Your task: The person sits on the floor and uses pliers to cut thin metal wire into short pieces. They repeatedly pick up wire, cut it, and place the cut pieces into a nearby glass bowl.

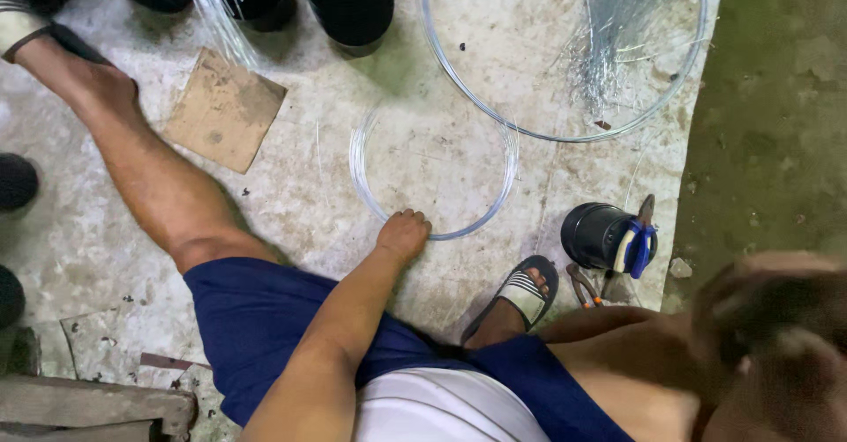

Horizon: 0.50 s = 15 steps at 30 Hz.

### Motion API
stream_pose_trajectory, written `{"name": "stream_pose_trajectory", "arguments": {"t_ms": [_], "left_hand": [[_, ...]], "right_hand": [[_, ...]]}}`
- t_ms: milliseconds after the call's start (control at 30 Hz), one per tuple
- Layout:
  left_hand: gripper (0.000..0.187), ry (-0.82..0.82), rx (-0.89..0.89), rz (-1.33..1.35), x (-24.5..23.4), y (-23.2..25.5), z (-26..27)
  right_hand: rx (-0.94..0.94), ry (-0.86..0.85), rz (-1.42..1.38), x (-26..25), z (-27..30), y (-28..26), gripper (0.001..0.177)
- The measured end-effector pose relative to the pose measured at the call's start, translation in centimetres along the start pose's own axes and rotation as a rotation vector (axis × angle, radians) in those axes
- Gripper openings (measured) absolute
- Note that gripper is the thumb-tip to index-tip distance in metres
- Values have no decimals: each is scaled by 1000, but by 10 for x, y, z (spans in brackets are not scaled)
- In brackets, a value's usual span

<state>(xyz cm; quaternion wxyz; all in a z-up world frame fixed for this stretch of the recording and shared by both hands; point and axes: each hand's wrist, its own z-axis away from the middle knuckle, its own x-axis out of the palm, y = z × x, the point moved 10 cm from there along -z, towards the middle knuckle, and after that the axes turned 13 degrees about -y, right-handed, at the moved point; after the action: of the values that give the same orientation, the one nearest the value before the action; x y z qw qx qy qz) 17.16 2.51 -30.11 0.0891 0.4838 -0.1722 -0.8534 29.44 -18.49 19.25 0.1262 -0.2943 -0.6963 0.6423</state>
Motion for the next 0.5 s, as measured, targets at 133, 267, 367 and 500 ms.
{"name": "stream_pose_trajectory", "arguments": {"t_ms": [133,267,367,500], "left_hand": [[20,46,54,22,-16,4,11],[22,101,135,54,-47,15,34],[22,266,194,124,-91,30,60],[14,627,203,321,-169,46,103]], "right_hand": [[-27,21,103,12,-13,-14,19],[76,194,386,25,-26,-28,12],[123,252,478,28,-49,-34,8],[182,112,814,41,-80,-38,15]]}}
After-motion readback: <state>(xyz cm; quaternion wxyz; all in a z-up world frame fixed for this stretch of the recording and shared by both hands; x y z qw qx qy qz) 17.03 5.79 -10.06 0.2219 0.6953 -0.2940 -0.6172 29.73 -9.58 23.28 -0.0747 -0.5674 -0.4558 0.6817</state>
